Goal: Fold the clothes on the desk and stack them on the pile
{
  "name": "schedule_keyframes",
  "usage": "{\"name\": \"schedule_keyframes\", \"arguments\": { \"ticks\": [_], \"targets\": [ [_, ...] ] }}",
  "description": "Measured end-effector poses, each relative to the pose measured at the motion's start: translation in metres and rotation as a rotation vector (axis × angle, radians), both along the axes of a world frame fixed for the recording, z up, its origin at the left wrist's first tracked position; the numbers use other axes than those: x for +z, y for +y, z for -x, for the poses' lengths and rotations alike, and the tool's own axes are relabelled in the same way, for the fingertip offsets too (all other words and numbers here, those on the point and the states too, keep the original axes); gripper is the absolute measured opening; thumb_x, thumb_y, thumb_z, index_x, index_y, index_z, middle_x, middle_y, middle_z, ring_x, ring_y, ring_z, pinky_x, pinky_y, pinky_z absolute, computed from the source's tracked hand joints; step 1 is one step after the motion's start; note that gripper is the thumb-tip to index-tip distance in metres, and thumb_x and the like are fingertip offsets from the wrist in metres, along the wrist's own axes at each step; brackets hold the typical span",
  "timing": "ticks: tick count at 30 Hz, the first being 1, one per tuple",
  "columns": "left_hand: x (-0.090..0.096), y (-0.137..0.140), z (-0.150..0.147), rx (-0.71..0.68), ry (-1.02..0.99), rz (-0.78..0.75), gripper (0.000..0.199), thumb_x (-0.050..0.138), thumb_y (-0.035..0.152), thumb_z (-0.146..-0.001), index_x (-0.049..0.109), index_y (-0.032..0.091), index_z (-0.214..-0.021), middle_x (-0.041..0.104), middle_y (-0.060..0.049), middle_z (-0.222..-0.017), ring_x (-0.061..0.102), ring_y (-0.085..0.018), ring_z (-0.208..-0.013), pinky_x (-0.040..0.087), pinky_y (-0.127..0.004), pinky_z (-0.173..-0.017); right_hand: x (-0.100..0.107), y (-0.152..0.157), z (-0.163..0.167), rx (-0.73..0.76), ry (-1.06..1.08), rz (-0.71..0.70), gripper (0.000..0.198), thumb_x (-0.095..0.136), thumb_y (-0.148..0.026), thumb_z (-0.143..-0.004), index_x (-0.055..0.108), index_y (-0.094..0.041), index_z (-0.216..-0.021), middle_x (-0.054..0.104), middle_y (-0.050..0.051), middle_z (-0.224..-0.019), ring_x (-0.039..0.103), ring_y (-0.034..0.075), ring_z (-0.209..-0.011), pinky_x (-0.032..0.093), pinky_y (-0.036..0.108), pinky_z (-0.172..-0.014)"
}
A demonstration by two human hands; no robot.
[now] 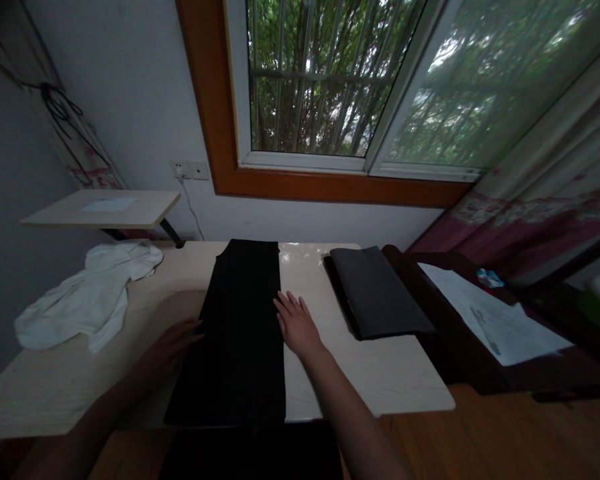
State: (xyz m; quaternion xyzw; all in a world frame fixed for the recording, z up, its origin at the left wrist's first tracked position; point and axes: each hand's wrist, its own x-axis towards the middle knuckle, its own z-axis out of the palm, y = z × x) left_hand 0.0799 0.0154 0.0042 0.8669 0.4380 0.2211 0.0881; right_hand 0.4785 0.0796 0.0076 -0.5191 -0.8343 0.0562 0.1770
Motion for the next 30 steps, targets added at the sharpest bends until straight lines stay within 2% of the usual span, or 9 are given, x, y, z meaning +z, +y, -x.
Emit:
{"name": "schedule_keyframes", "arguments": {
  "ticks": [4, 8, 13, 16, 20, 23, 28, 30],
  "targets": [
    [-0.006, 0.012, 0.013, 0.056, 0.095, -0.016, 0.059, 0.041, 0.009, -0.099, 0.053, 0.039, -0.148, 0.043, -0.004, -0.163, 0.041, -0.026, -0.149, 0.045, -0.05, -0.117, 0.0, -0.005, -0.016, 0.093, 0.085, 0.034, 0.055, 0.041, -0.009, -0.097, 0.054, -0.024, -0.149, 0.041, 0.007, -0.164, 0.033, 0.026, -0.154, 0.03, 0.057, -0.125],
    [-0.003, 0.018, 0.007, 0.004, 0.145, -0.048, 0.057, 0.049, 0.013, -0.098, 0.054, 0.04, -0.147, 0.036, 0.0, -0.167, 0.028, -0.029, -0.155, 0.04, -0.053, -0.12, 0.001, -0.011, -0.029, 0.153, 0.162, 0.069, 0.051, 0.045, -0.013, -0.099, 0.056, -0.027, -0.147, 0.043, 0.008, -0.162, 0.034, 0.027, -0.154, 0.03, 0.058, -0.124],
    [0.005, 0.019, -0.005, -0.046, 0.142, -0.037, 0.067, 0.053, 0.007, -0.091, 0.051, 0.039, -0.149, 0.03, 0.0, -0.169, 0.023, -0.029, -0.157, 0.037, -0.053, -0.122, 0.006, -0.016, -0.035, 0.194, 0.188, 0.154, 0.058, 0.057, -0.013, -0.095, 0.054, -0.031, -0.149, 0.038, 0.007, -0.165, 0.027, 0.029, -0.156, 0.027, 0.061, -0.124],
    [0.007, 0.017, -0.008, -0.077, 0.152, -0.022, 0.074, 0.056, 0.004, -0.085, 0.049, 0.039, -0.15, 0.03, 0.0, -0.169, 0.019, -0.03, -0.158, 0.033, -0.058, -0.123, 0.012, -0.02, -0.036, 0.227, 0.184, 0.188, 0.06, 0.063, -0.011, -0.091, 0.058, -0.035, -0.146, 0.036, 0.006, -0.167, 0.026, 0.031, -0.157, 0.025, 0.063, -0.124],
    [0.007, 0.015, -0.012, -0.145, 0.171, 0.014, 0.083, 0.055, -0.002, -0.079, 0.048, 0.04, -0.151, 0.039, -0.001, -0.165, 0.019, -0.029, -0.159, 0.021, -0.066, -0.126, 0.016, -0.028, -0.034, 0.272, 0.194, 0.201, 0.055, 0.07, -0.01, -0.087, 0.068, -0.036, -0.135, 0.04, 0.005, -0.164, 0.028, 0.033, -0.156, 0.022, 0.065, -0.124],
    [0.007, 0.017, -0.015, -0.21, 0.129, 0.036, 0.079, 0.053, -0.002, -0.079, 0.053, 0.038, -0.147, 0.052, -0.001, -0.156, 0.023, -0.026, -0.158, 0.014, -0.065, -0.127, 0.014, -0.034, -0.03, 0.349, 0.243, 0.191, 0.05, 0.071, -0.008, -0.085, 0.074, -0.035, -0.126, 0.046, 0.005, -0.16, 0.026, 0.032, -0.156, 0.024, 0.063, -0.124],
    [0.002, 0.022, -0.014, -0.29, 0.01, 0.079, 0.059, 0.048, 0.004, -0.089, 0.062, 0.034, -0.138, 0.068, -0.002, -0.139, 0.042, -0.022, -0.149, 0.018, -0.06, -0.128, 0.009, -0.037, -0.028, 0.432, 0.355, 0.2, 0.028, 0.067, -0.019, -0.094, 0.079, -0.034, -0.114, 0.072, 0.004, -0.132, 0.03, 0.029, -0.155, 0.017, 0.066, -0.125],
    [0.002, 0.022, -0.013, -0.294, -0.042, 0.107, 0.055, 0.048, 0.007, -0.09, 0.064, 0.033, -0.136, 0.071, -0.002, -0.134, 0.054, -0.02, -0.14, 0.022, -0.057, -0.128, 0.012, -0.037, -0.028, 0.45, 0.434, 0.243, 0.023, 0.063, -0.029, -0.099, 0.079, -0.033, -0.115, 0.077, 0.005, -0.122, 0.04, 0.028, -0.15, 0.016, 0.064, -0.125]
  ]
}}
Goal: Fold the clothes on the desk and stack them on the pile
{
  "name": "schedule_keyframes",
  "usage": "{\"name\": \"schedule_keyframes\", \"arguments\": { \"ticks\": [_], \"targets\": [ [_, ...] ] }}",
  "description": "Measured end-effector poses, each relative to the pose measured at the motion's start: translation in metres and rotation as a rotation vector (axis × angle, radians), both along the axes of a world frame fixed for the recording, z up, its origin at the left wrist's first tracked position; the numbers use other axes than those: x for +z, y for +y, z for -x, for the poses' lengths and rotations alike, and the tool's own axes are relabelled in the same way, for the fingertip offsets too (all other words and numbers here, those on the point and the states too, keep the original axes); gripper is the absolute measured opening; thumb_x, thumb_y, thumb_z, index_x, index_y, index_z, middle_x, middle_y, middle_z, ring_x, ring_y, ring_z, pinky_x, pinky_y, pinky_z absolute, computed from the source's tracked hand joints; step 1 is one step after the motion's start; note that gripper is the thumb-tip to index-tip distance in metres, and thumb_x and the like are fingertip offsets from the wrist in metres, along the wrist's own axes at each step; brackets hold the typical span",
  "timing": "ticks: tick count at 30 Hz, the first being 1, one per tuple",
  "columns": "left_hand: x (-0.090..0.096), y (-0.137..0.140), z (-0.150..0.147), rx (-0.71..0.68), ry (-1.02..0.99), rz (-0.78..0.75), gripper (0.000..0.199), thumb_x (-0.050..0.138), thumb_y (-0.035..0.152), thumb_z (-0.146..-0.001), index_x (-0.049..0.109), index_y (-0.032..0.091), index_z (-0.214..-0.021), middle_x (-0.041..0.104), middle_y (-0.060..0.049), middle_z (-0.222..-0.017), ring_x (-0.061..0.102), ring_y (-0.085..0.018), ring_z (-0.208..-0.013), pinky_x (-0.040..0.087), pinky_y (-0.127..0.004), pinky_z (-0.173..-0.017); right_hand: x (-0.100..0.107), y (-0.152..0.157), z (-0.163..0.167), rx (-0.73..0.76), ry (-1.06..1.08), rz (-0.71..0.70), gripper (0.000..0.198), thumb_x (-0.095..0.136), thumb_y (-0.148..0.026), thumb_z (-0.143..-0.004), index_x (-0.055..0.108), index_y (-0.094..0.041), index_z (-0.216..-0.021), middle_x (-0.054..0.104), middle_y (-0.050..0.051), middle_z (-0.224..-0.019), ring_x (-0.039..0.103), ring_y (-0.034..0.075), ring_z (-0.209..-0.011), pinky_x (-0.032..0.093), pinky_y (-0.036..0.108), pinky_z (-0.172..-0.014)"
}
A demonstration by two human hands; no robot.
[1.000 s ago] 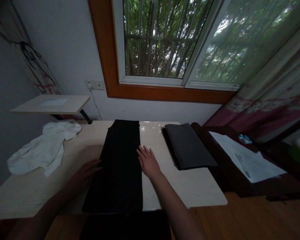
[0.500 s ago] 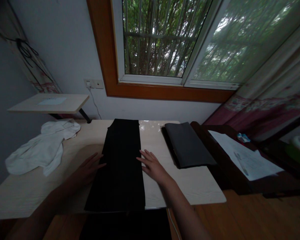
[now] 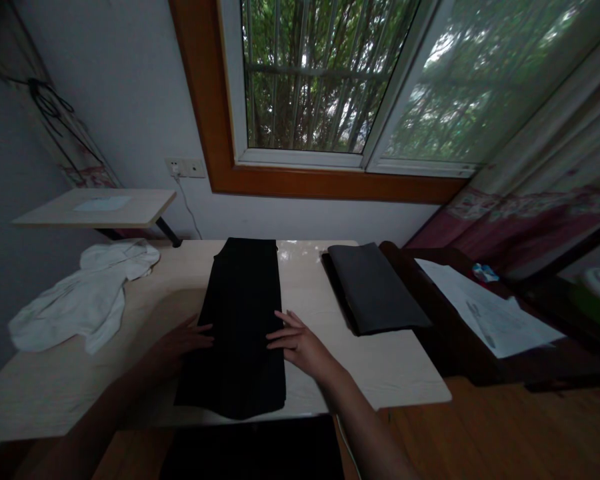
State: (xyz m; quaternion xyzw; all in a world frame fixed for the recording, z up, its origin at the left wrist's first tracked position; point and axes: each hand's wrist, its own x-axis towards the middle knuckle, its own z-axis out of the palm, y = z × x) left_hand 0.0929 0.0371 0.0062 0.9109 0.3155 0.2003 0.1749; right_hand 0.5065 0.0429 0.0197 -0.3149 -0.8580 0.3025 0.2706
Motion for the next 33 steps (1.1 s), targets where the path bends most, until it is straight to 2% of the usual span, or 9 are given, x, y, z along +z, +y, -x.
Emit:
{"name": "schedule_keyframes", "arguments": {
  "ticks": [3, 5, 8, 11, 15, 18, 21, 26, 33],
  "targets": [
    [0.009, -0.006, 0.0, 0.054, -0.04, 0.092, 0.049, 0.051, 0.011, -0.09, 0.069, 0.035, -0.129, 0.073, -0.001, -0.129, 0.065, -0.019, -0.126, 0.035, -0.05, -0.124, 0.012, -0.003, 0.0, 0.017, 0.12, 0.128, 0.025, 0.062, -0.044, -0.1, 0.079, -0.032, -0.113, 0.08, 0.006, -0.112, 0.065, 0.026, -0.126, 0.022, 0.058, -0.126],
    [0.021, -0.013, -0.002, 0.124, -0.051, 0.202, 0.043, 0.053, 0.015, -0.088, 0.074, 0.034, -0.12, 0.077, -0.001, -0.119, 0.071, -0.021, -0.115, 0.05, -0.043, -0.111, 0.023, -0.007, 0.001, -0.005, 0.169, 0.25, 0.029, 0.062, -0.05, -0.099, 0.081, -0.031, -0.11, 0.08, 0.005, -0.106, 0.074, 0.024, -0.106, 0.038, 0.052, -0.118],
    [0.041, -0.028, -0.002, 0.211, -0.086, 0.438, 0.029, 0.055, 0.021, -0.084, 0.08, 0.027, -0.098, 0.079, -0.001, -0.087, 0.075, -0.021, -0.083, 0.059, -0.032, -0.079, 0.04, -0.015, 0.002, -0.051, 0.188, 0.472, 0.03, 0.067, -0.051, -0.096, 0.083, -0.026, -0.102, 0.08, 0.004, -0.092, 0.073, 0.022, -0.084, 0.056, 0.037, -0.086],
    [0.057, -0.039, -0.003, 0.368, -0.245, 0.607, 0.019, 0.063, 0.031, -0.078, 0.079, 0.023, -0.085, 0.075, -0.002, -0.074, 0.071, -0.023, -0.073, 0.058, -0.032, -0.068, 0.052, -0.017, 0.005, -0.096, 0.251, 0.661, 0.033, 0.075, -0.052, -0.087, 0.081, -0.02, -0.084, 0.072, 0.001, -0.073, 0.064, 0.017, -0.067, 0.05, 0.028, -0.066],
    [0.068, -0.032, -0.016, 0.654, -0.559, 0.759, 0.038, 0.067, 0.044, -0.077, 0.075, 0.022, -0.106, 0.078, -0.007, -0.094, 0.072, -0.029, -0.09, 0.059, -0.039, -0.072, 0.059, -0.003, 0.019, -0.265, 0.445, 0.752, 0.039, 0.072, -0.056, -0.086, 0.071, -0.017, -0.077, 0.065, 0.0, -0.072, 0.057, 0.014, -0.066, 0.045, 0.026, -0.064],
    [0.066, -0.014, -0.031, 0.702, -0.723, 0.883, 0.051, 0.06, 0.051, -0.088, 0.061, 0.022, -0.131, 0.075, -0.009, -0.113, 0.072, -0.026, -0.097, 0.059, -0.041, -0.081, 0.05, 0.013, 0.029, -0.449, 0.538, 0.688, 0.039, 0.068, -0.057, -0.086, 0.069, -0.018, -0.094, 0.068, 0.002, -0.086, 0.06, 0.017, -0.077, 0.046, 0.027, -0.068],
    [0.054, 0.0, -0.037, 0.753, -0.8, 0.93, 0.073, 0.064, 0.052, -0.089, 0.037, 0.024, -0.15, 0.069, -0.013, -0.128, 0.073, -0.024, -0.102, 0.059, -0.043, -0.09, 0.031, 0.023, 0.03, -0.562, 0.543, 0.678, 0.053, 0.072, -0.054, -0.08, 0.061, -0.02, -0.119, 0.066, 0.0, -0.086, 0.06, 0.017, -0.076, 0.045, 0.027, -0.068],
    [0.03, 0.002, -0.031, 0.723, -0.694, 0.862, 0.091, 0.076, 0.048, -0.08, 0.027, 0.022, -0.152, 0.057, -0.021, -0.143, 0.069, -0.03, -0.117, 0.058, -0.048, -0.095, 0.007, 0.019, 0.019, -0.506, 0.499, 0.749, 0.075, 0.078, -0.038, -0.072, 0.046, -0.026, -0.14, 0.061, -0.003, -0.089, 0.059, 0.014, -0.072, 0.045, 0.025, -0.063],
    [0.022, -0.004, -0.029, 0.583, -0.483, 0.759, 0.104, 0.073, 0.037, -0.08, 0.009, 0.028, -0.161, 0.049, -0.02, -0.148, 0.072, -0.026, -0.104, 0.06, -0.048, -0.087, 0.01, 0.016, 0.01, -0.418, 0.388, 0.756, 0.089, 0.073, -0.022, -0.068, 0.038, -0.028, -0.149, 0.057, -0.006, -0.083, 0.058, 0.013, -0.07, 0.046, 0.024, -0.059]
  ]
}}
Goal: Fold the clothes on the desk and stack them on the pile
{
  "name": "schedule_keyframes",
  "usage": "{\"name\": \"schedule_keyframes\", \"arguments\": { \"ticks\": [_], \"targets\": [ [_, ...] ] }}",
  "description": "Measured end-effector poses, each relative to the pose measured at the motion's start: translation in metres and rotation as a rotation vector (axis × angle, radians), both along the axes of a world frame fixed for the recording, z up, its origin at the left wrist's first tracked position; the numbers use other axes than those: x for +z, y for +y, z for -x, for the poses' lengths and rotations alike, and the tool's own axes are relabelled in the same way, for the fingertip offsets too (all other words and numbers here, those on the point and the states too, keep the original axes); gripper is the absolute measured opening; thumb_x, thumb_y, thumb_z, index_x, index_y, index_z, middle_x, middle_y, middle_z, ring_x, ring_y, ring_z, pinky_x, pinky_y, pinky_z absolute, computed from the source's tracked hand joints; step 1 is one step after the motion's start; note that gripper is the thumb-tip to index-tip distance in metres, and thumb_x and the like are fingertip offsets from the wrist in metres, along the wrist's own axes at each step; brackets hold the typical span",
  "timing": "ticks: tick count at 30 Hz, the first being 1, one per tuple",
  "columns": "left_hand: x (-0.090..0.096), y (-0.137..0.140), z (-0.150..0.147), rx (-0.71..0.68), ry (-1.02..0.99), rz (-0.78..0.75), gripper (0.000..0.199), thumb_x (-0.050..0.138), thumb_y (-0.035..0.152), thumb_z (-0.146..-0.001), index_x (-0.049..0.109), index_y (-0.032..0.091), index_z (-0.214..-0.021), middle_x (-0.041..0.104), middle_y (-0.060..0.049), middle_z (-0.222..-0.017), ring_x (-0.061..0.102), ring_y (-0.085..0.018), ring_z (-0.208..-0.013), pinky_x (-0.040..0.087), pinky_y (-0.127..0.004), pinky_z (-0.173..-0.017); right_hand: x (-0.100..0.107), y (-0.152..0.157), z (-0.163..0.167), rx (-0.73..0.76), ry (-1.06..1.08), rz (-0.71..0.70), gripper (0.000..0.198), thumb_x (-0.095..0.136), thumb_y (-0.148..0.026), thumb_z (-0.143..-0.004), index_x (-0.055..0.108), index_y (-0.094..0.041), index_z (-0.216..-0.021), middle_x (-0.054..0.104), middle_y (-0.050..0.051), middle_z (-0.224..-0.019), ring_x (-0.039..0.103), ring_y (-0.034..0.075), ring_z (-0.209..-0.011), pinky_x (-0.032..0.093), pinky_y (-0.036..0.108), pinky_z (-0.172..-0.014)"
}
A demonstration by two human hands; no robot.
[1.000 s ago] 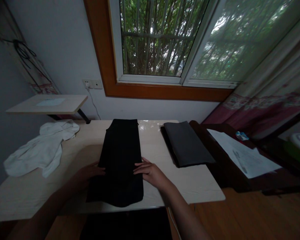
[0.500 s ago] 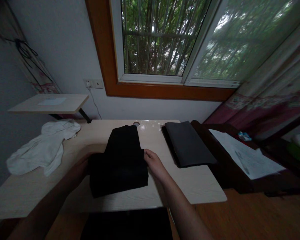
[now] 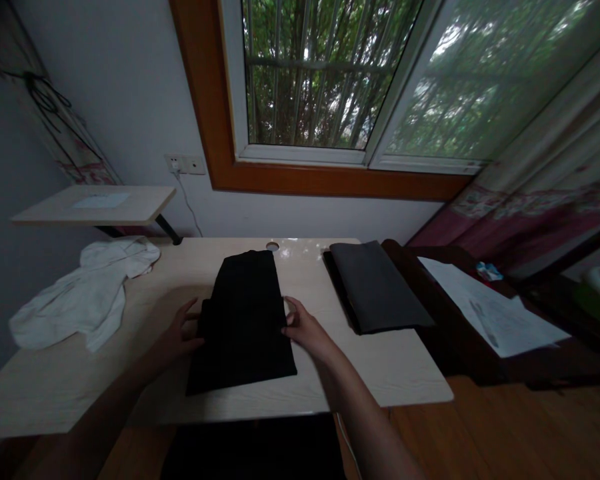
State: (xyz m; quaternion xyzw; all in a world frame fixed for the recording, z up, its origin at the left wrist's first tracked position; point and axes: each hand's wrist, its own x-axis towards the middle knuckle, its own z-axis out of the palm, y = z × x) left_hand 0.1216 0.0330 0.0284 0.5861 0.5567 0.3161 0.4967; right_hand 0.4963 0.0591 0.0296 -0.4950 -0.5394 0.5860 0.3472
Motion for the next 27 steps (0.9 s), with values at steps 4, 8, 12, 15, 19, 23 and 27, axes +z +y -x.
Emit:
{"name": "schedule_keyframes", "arguments": {
  "ticks": [4, 8, 12, 15, 19, 23, 27],
  "targets": [
    [0.001, -0.007, 0.006, -0.142, 0.121, -0.072, 0.105, 0.073, 0.031, -0.079, 0.011, 0.028, -0.164, 0.058, -0.015, -0.136, 0.066, -0.028, -0.115, 0.057, -0.049, -0.096, 0.007, -0.003, -0.007, 0.166, -0.089, 0.052, 0.093, 0.072, -0.017, -0.07, 0.035, -0.029, -0.154, 0.058, -0.007, -0.083, 0.057, 0.012, -0.064, 0.047, 0.024, -0.056],
    [0.002, -0.005, 0.011, -0.117, 0.238, -0.179, 0.089, 0.073, 0.029, -0.077, 0.035, 0.027, -0.158, 0.06, -0.011, -0.126, 0.063, -0.029, -0.113, 0.053, -0.052, -0.101, 0.006, -0.002, -0.008, 0.237, -0.234, -0.061, 0.09, 0.069, -0.014, -0.076, 0.034, -0.029, -0.157, 0.059, -0.006, -0.083, 0.059, 0.013, -0.066, 0.049, 0.026, -0.063],
    [-0.004, 0.01, 0.012, -0.078, 0.381, -0.3, 0.069, 0.069, 0.021, -0.075, 0.057, 0.026, -0.143, 0.056, -0.008, -0.121, 0.061, -0.026, -0.11, 0.053, -0.049, -0.103, -0.003, 0.009, -0.002, 0.157, -0.413, -0.322, 0.079, 0.064, -0.003, -0.073, 0.053, -0.03, -0.147, 0.06, -0.002, -0.089, 0.06, 0.016, -0.081, 0.05, 0.031, -0.08],
    [-0.009, 0.025, 0.012, -0.058, 0.446, -0.427, 0.054, 0.065, 0.017, -0.075, 0.07, 0.029, -0.127, 0.056, -0.007, -0.121, 0.059, -0.025, -0.11, 0.052, -0.05, -0.103, -0.011, 0.019, 0.003, 0.099, -0.465, -0.481, 0.066, 0.061, -0.002, -0.074, 0.067, -0.029, -0.134, 0.059, 0.002, -0.098, 0.059, 0.018, -0.091, 0.051, 0.033, -0.087],
    [-0.007, 0.042, 0.008, -0.005, 0.368, -0.441, 0.024, 0.064, 0.028, -0.08, 0.077, 0.025, -0.1, 0.064, -0.007, -0.118, 0.062, -0.025, -0.11, 0.051, -0.047, -0.103, -0.014, 0.033, 0.008, 0.003, -0.474, -0.591, 0.034, 0.063, -0.011, -0.082, 0.078, -0.027, -0.108, 0.06, 0.004, -0.097, 0.059, 0.022, -0.099, 0.049, 0.038, -0.093],
    [-0.002, 0.058, 0.002, 0.106, 0.262, -0.213, 0.032, 0.063, 0.049, -0.084, 0.074, 0.022, -0.1, 0.073, -0.005, -0.096, 0.069, -0.026, -0.092, 0.055, -0.042, -0.089, -0.009, 0.048, 0.016, -0.133, -0.532, -0.603, 0.012, 0.063, -0.024, -0.09, 0.075, -0.024, -0.09, 0.065, 0.005, -0.094, 0.058, 0.024, -0.098, 0.046, 0.04, -0.093],
    [-0.008, 0.068, -0.002, 0.313, 0.212, -0.225, 0.051, 0.067, 0.048, -0.082, 0.063, 0.02, -0.124, 0.074, -0.005, -0.095, 0.071, -0.025, -0.092, 0.054, -0.042, -0.089, -0.01, 0.055, 0.023, -0.196, -0.58, -0.574, 0.021, 0.061, -0.031, -0.093, 0.072, -0.023, -0.109, 0.07, 0.004, -0.093, 0.059, 0.025, -0.095, 0.045, 0.04, -0.092]
  ]
}}
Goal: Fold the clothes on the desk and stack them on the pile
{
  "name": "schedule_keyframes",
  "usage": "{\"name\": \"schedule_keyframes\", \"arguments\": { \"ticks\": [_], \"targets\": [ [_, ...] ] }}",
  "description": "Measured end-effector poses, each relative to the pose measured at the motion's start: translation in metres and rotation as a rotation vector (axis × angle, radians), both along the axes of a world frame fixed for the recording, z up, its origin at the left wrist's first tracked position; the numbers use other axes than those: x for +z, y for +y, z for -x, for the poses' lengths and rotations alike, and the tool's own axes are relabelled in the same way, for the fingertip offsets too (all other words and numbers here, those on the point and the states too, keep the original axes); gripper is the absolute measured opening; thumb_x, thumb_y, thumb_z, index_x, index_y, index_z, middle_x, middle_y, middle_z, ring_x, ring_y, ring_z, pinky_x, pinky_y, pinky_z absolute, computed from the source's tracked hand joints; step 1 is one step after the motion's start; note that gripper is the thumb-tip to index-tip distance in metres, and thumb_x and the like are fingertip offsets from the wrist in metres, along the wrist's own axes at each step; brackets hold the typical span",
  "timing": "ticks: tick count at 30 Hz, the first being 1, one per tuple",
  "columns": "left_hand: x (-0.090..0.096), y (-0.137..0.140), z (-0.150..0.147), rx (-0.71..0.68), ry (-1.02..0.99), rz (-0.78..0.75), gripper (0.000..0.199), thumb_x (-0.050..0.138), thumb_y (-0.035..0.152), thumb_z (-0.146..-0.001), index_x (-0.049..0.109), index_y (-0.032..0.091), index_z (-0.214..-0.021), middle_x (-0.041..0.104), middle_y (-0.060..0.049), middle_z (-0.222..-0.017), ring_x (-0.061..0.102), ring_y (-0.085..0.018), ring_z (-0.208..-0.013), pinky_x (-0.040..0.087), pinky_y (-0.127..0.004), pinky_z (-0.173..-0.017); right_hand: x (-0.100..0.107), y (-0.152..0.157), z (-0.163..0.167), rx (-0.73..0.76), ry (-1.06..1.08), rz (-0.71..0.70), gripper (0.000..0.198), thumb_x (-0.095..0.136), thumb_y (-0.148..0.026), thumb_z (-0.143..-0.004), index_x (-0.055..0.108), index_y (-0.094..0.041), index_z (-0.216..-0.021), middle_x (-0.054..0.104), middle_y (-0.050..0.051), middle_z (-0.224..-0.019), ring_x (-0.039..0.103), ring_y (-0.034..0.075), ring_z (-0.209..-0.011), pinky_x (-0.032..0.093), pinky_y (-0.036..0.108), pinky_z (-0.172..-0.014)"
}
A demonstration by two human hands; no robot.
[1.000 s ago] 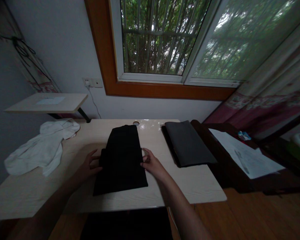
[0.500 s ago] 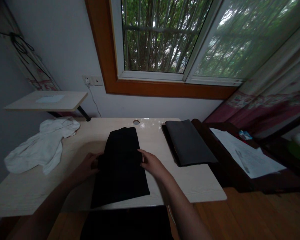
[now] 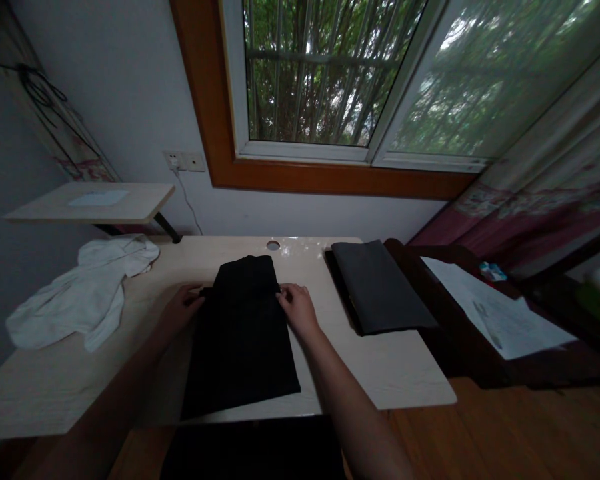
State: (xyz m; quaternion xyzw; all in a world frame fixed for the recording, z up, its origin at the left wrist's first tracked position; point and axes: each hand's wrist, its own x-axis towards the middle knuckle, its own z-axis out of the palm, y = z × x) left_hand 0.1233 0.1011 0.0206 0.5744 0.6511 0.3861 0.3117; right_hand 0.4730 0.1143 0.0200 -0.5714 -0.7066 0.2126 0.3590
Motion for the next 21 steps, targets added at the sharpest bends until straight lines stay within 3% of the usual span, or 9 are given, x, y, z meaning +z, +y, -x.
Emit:
{"name": "schedule_keyframes", "arguments": {
  "ticks": [3, 5, 8, 14, 18, 21],
  "targets": [
    [-0.007, -0.001, -0.002, 0.016, -0.034, -0.021, 0.069, 0.071, 0.046, -0.078, 0.052, 0.019, -0.139, 0.072, -0.005, -0.094, 0.071, -0.024, -0.09, 0.055, -0.042, -0.088, -0.007, -0.001, 0.002, 0.004, -0.004, 0.006, 0.045, 0.062, -0.031, -0.092, 0.06, -0.023, -0.136, 0.07, 0.004, -0.094, 0.059, 0.026, -0.096, 0.047, 0.041, -0.091],
    [-0.009, -0.006, -0.004, -0.01, -0.043, -0.023, 0.078, 0.072, 0.046, -0.078, 0.045, 0.019, -0.146, 0.071, -0.005, -0.099, 0.071, -0.023, -0.09, 0.055, -0.042, -0.088, -0.01, -0.004, 0.001, 0.017, 0.006, 0.0, 0.053, 0.063, -0.031, -0.091, 0.054, -0.024, -0.143, 0.07, 0.004, -0.097, 0.06, 0.027, -0.097, 0.048, 0.043, -0.093],
    [-0.01, -0.016, -0.008, -0.085, -0.034, -0.048, 0.083, 0.071, 0.046, -0.082, 0.036, 0.021, -0.153, 0.071, -0.008, -0.109, 0.071, -0.023, -0.094, 0.055, -0.044, -0.092, -0.01, -0.007, 0.001, 0.041, 0.034, -0.005, 0.055, 0.062, -0.031, -0.091, 0.052, -0.024, -0.145, 0.069, 0.005, -0.103, 0.06, 0.026, -0.097, 0.049, 0.043, -0.093],
    [-0.011, -0.02, -0.015, -0.119, 0.132, -0.121, 0.073, 0.065, 0.042, -0.088, 0.041, 0.019, -0.154, 0.066, -0.015, -0.128, 0.067, -0.027, -0.111, 0.049, -0.05, -0.104, -0.006, -0.009, 0.002, 0.095, 0.034, 0.013, 0.054, 0.063, -0.031, -0.092, 0.054, -0.026, -0.144, 0.068, 0.005, -0.102, 0.061, 0.024, -0.095, 0.05, 0.04, -0.09],
    [-0.007, -0.021, -0.015, -0.087, 0.102, -0.062, 0.07, 0.058, 0.041, -0.092, 0.039, 0.02, -0.156, 0.071, -0.011, -0.115, 0.071, -0.026, -0.103, 0.053, -0.046, -0.098, -0.006, -0.008, 0.002, 0.083, 0.055, 0.046, 0.044, 0.06, -0.031, -0.093, 0.061, -0.025, -0.136, 0.065, 0.002, -0.089, 0.061, 0.022, -0.088, 0.05, 0.037, -0.086],
    [-0.001, -0.025, -0.012, -0.128, 0.069, -0.031, 0.069, 0.06, 0.04, -0.09, 0.042, 0.022, -0.154, 0.074, -0.006, -0.098, 0.073, -0.024, -0.089, 0.055, -0.041, -0.088, -0.003, -0.011, -0.002, 0.153, 0.058, 0.074, 0.042, 0.063, -0.03, -0.091, 0.064, -0.026, -0.133, 0.063, 0.001, -0.086, 0.061, 0.021, -0.085, 0.05, 0.035, -0.084]
  ]
}}
